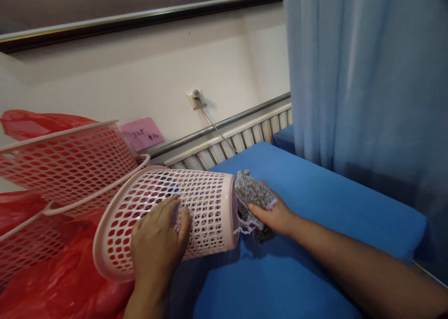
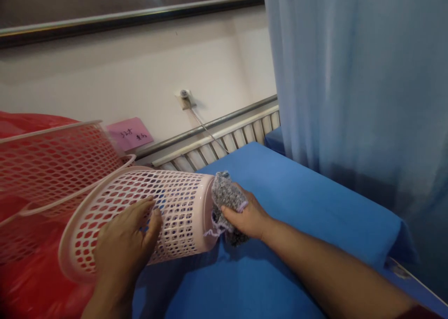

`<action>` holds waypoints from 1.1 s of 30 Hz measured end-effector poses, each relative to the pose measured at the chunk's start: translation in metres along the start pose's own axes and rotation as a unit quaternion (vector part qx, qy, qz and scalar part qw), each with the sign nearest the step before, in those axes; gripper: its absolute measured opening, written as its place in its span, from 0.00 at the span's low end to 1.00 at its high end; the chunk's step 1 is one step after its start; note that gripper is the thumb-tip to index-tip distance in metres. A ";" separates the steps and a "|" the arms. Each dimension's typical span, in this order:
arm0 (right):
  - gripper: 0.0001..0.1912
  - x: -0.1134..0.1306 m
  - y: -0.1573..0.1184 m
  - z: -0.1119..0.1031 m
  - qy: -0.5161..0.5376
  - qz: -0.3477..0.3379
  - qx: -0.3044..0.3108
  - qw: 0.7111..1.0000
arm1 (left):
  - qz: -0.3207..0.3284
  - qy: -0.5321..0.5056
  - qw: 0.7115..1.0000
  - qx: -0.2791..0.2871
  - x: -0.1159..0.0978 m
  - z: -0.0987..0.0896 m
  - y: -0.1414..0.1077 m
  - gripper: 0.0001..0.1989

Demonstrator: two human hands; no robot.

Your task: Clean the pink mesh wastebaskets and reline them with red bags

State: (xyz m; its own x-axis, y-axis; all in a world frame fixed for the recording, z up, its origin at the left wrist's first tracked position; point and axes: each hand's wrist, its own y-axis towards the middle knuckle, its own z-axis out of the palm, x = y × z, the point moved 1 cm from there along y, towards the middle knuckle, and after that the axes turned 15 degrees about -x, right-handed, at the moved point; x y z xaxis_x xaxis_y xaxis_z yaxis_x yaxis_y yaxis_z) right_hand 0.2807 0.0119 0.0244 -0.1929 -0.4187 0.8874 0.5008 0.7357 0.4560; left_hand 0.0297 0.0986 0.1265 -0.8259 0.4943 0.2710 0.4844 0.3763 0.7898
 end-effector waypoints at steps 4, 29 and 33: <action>0.12 0.006 -0.018 0.010 -0.099 -0.116 0.114 0.982 | -0.014 0.000 1.000 -0.003 -0.003 -0.003 0.001 0.26; 0.31 0.038 -0.045 0.005 -0.235 -0.295 0.368 0.850 | -0.020 -0.051 0.998 -0.041 -0.004 -0.001 -0.003 0.21; 0.24 0.005 -0.052 -0.005 -0.297 -0.138 0.364 0.872 | -0.030 -0.049 0.998 -0.028 -0.004 -0.002 -0.003 0.22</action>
State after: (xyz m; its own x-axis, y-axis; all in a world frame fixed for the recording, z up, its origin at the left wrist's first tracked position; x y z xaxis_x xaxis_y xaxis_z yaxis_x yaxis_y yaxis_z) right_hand 0.2576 -0.0315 0.0047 -0.7320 -0.4432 0.5174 -0.2608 0.8839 0.3883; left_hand 0.0310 0.0943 0.1239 -0.8194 0.5474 0.1701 0.4161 0.3640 0.8333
